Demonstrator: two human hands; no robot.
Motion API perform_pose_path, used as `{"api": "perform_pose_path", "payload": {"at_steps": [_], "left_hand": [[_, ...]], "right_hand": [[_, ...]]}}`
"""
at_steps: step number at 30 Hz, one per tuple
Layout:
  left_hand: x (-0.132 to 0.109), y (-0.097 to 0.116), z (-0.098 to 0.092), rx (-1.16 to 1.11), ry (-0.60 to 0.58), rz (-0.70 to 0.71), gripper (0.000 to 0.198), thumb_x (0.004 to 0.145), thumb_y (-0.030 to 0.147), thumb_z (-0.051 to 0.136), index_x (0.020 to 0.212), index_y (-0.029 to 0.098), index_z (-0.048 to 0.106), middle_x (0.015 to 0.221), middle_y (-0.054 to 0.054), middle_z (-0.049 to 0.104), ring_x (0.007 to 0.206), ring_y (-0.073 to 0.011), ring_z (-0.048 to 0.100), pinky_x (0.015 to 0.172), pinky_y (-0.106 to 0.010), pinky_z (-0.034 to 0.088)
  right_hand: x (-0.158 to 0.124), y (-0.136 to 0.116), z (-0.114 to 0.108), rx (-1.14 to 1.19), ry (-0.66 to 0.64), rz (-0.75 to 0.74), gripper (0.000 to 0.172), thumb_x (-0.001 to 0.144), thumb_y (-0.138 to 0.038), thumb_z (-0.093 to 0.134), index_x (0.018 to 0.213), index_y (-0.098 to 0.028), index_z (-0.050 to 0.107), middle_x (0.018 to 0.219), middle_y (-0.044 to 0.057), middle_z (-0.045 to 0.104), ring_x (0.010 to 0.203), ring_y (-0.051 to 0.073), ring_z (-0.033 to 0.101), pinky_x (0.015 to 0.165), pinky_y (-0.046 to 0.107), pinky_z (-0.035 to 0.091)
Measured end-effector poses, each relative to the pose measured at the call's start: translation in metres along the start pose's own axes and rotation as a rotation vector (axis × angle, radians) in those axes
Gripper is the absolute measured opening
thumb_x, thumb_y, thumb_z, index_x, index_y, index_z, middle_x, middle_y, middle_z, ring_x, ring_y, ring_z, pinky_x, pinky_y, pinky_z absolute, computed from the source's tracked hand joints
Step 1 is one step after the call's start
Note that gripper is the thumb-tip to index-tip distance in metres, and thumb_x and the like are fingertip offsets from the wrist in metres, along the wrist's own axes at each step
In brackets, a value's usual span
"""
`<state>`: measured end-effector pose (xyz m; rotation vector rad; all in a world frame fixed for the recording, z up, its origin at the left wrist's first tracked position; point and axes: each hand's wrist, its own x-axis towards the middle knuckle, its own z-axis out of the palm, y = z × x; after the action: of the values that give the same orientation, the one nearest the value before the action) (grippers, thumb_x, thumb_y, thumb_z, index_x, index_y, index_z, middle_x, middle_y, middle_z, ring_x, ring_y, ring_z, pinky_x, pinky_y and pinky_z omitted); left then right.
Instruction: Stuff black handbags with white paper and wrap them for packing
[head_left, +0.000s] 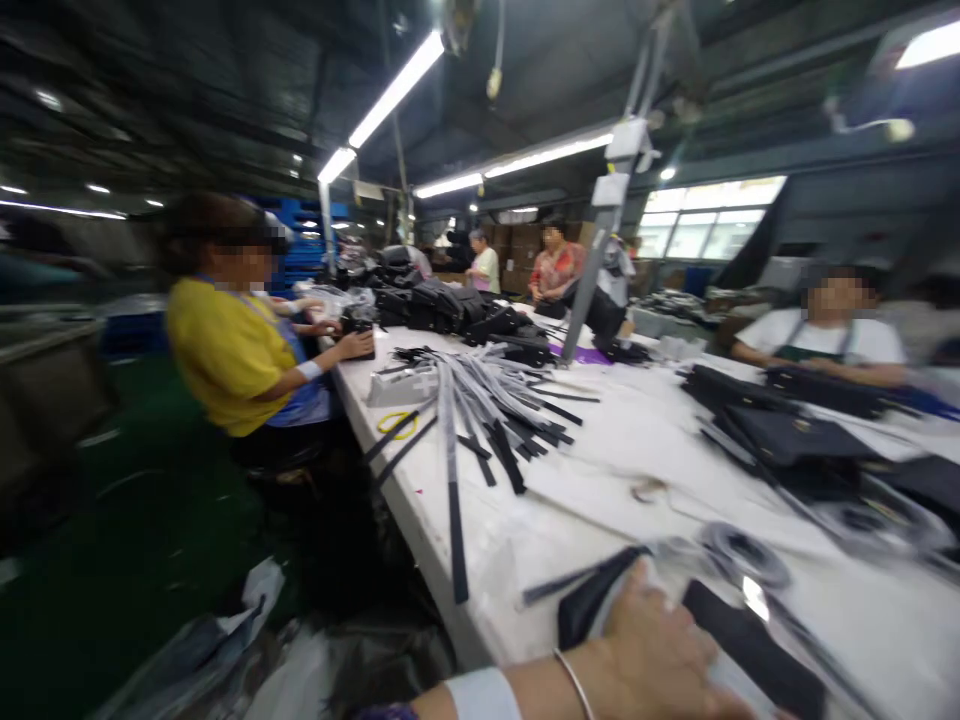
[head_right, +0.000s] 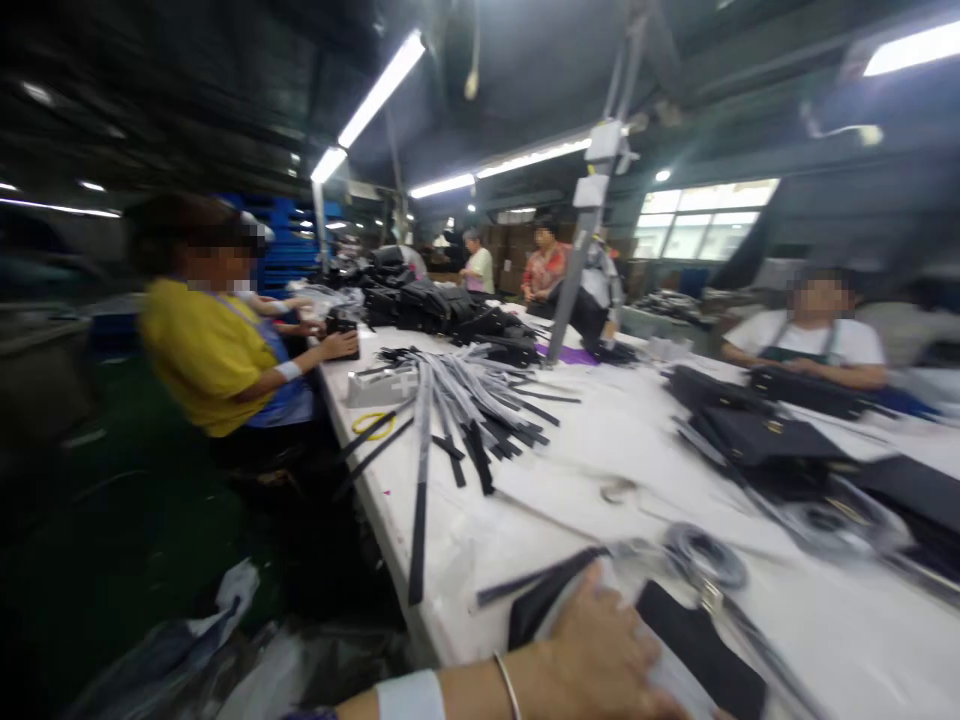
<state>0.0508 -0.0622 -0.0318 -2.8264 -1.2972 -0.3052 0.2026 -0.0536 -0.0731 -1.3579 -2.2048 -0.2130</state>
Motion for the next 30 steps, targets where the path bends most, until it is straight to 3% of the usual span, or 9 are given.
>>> {"api": "perform_pose_path", "payload": {"at_steps": [1, 3, 6, 11, 17, 24, 27, 30], "left_hand": [[0.002, 0.004, 0.000, -0.013, 0.031, -0.036, 0.047, 0.092, 0.064, 0.053, 0.100, 0.019, 0.067, 0.097, -0.011, 0.070, 0.099, -0.0279, 0.064, 0.102, -0.055, 0.042], [0.006, 0.009, 0.001, -0.025, 0.154, -0.074, 0.051, 0.093, 0.064, 0.050, 0.099, 0.017, 0.067, 0.096, -0.010, 0.070, 0.098, -0.0260, 0.064, 0.108, -0.053, 0.035], [0.011, 0.007, 0.002, -0.022, 0.252, -0.096, 0.045, 0.094, 0.059, 0.054, 0.097, 0.016, 0.067, 0.095, -0.008, 0.068, 0.097, -0.0264, 0.061, 0.103, -0.050, 0.037], [0.009, 0.005, 0.000, -0.047, 0.250, -0.087, 0.043, 0.095, 0.055, 0.054, 0.092, 0.014, 0.066, 0.094, -0.011, 0.065, 0.098, -0.0291, 0.059, 0.096, -0.048, 0.040], [0.010, 0.005, 0.000, -0.015, 0.284, -0.082, 0.042, 0.092, 0.057, 0.059, 0.092, 0.015, 0.065, 0.094, -0.009, 0.065, 0.099, -0.0277, 0.058, 0.107, -0.051, 0.032], [0.011, 0.006, 0.003, -0.040, 0.286, -0.088, 0.044, 0.091, 0.060, 0.058, 0.086, 0.016, 0.064, 0.084, -0.007, 0.065, 0.091, -0.0275, 0.060, 0.097, -0.049, 0.039], [0.012, 0.007, 0.002, -0.034, 0.260, -0.101, 0.045, 0.091, 0.060, 0.058, 0.087, 0.016, 0.065, 0.084, -0.008, 0.066, 0.093, -0.0286, 0.061, 0.096, -0.049, 0.040], [0.012, 0.007, 0.002, -0.026, 0.237, -0.106, 0.044, 0.090, 0.058, 0.060, 0.090, 0.015, 0.065, 0.088, -0.009, 0.067, 0.095, -0.0297, 0.061, 0.096, -0.049, 0.040]], "right_hand": [[-0.017, 0.009, -0.017, -0.041, -0.031, 0.039, 0.037, 0.084, -0.061, 0.038, 0.100, -0.045, 0.068, 0.088, 0.010, 0.069, 0.081, 0.036, 0.069, 0.055, 0.052, 0.053], [-0.043, 0.015, -0.051, -0.118, -0.133, 0.100, 0.041, 0.094, -0.055, 0.032, 0.101, -0.035, 0.067, 0.095, 0.008, 0.071, 0.088, 0.031, 0.068, 0.071, 0.049, 0.054], [-0.044, 0.010, -0.076, -0.223, -0.266, 0.289, 0.044, 0.102, -0.050, 0.029, 0.088, -0.025, 0.063, 0.087, 0.007, 0.070, 0.088, 0.027, 0.067, 0.080, 0.043, 0.048], [-0.022, 0.002, -0.074, -0.311, -0.329, 0.358, 0.041, 0.104, -0.049, 0.035, 0.086, -0.022, 0.060, 0.083, 0.005, 0.071, 0.086, 0.026, 0.066, 0.077, 0.038, 0.040], [-0.028, 0.004, -0.072, -0.320, -0.313, 0.326, 0.040, 0.104, -0.046, 0.038, 0.081, -0.023, 0.061, 0.078, 0.005, 0.070, 0.082, 0.026, 0.066, 0.074, 0.037, 0.035], [-0.029, 0.009, -0.065, -0.339, -0.323, 0.372, 0.046, 0.106, -0.046, 0.030, 0.081, -0.022, 0.061, 0.075, 0.006, 0.071, 0.076, 0.025, 0.068, 0.072, 0.037, 0.037], [-0.030, 0.011, -0.062, -0.323, -0.314, 0.430, 0.042, 0.105, -0.047, 0.031, 0.093, -0.020, 0.061, 0.076, 0.007, 0.072, 0.074, 0.027, 0.069, 0.073, 0.039, 0.041], [-0.032, 0.013, -0.058, -0.272, -0.180, 0.496, 0.039, 0.103, -0.044, 0.036, 0.122, -0.017, 0.056, 0.106, 0.014, 0.073, 0.093, 0.030, 0.069, 0.080, 0.041, 0.046]]}}
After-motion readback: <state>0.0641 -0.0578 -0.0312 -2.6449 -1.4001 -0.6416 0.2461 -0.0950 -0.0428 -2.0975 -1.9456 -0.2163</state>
